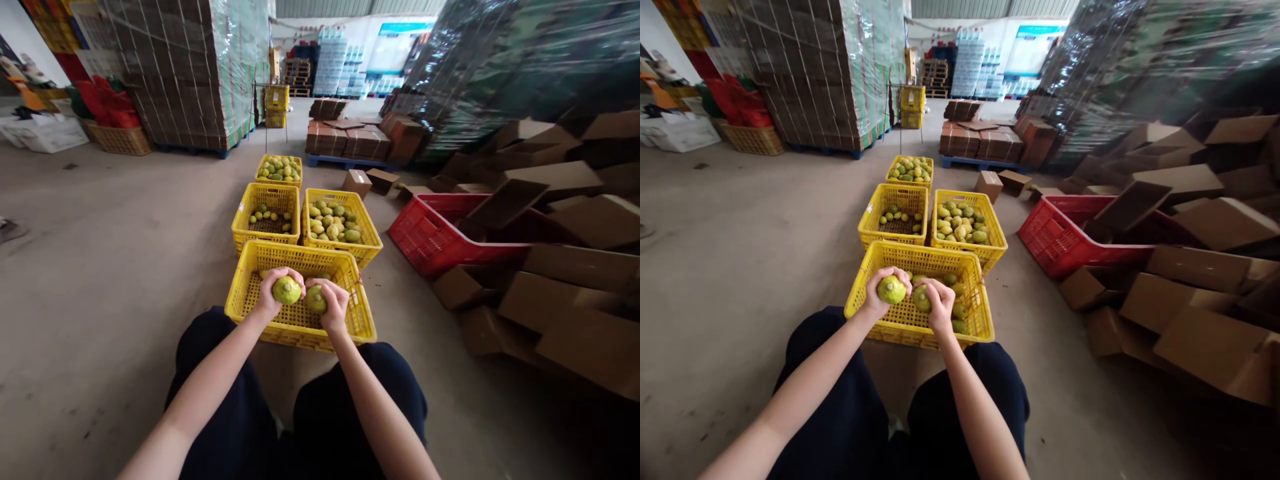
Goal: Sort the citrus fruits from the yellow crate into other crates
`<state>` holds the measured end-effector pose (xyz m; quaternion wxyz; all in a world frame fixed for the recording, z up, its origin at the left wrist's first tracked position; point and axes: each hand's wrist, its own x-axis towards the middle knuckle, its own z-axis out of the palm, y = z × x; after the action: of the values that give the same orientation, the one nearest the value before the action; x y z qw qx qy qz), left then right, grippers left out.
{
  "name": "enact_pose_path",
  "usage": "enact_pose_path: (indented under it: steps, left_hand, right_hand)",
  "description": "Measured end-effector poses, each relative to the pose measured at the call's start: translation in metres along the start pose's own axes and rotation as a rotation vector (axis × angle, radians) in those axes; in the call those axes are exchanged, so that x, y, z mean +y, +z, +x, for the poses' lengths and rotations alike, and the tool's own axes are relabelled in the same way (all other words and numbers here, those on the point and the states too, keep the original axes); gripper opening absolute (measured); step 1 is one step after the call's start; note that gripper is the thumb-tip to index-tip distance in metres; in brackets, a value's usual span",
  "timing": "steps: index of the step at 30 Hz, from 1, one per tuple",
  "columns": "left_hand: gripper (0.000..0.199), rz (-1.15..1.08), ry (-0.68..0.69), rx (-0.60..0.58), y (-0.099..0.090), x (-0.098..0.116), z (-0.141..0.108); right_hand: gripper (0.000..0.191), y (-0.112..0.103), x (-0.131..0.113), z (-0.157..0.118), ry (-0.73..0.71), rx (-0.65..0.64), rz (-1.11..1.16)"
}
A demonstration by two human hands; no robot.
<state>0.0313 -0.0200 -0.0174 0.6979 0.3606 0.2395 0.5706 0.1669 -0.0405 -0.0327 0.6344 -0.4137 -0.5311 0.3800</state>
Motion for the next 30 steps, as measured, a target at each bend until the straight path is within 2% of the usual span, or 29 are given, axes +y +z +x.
enact_pose_path:
  steps: [4, 6, 8, 12, 14, 17, 21, 30]
  left_hand:
    - [0.031, 0.037, 0.012, -0.051, -0.002, -0.001, 0.001]
    - [0.032, 0.055, -0.018, -0.020, -0.003, -0.003, 0.003]
    - [0.034, 0.036, -0.066, 0.069, -0.003, -0.005, 0.007]
    - [0.037, -0.118, -0.145, 0.332, -0.007, -0.003, 0.015]
    - [0.037, -0.191, -0.179, 0.383, -0.011, 0.001, 0.015]
    - [0.034, -0.261, -0.212, 0.354, -0.016, 0.006, 0.013]
    - [0.034, -0.245, -0.226, 0.308, -0.019, 0.007, 0.014]
    - [0.067, -0.075, -0.368, 0.271, -0.033, -0.006, 0.017]
  right_hand:
    - [0.031, 0.001, -0.002, 0.001, 0.013, 0.026, 0.023]
    - [0.031, 0.002, 0.000, 0.003, 0.042, 0.043, 0.052]
    - [0.030, 0.004, 0.004, 0.006, 0.113, 0.062, 0.122]
    - [0.031, 0.007, 0.014, 0.014, 0.476, 0.099, 0.415]
    - [0.029, 0.005, 0.016, 0.018, 0.630, 0.099, 0.557]
    - [0.022, 0.001, 0.015, 0.022, 0.698, 0.079, 0.673]
    - [0.017, -0.003, 0.015, 0.026, 0.736, 0.047, 0.696]
    - [0.045, 0.003, 0.020, 0.031, 0.828, -0.013, 0.656]
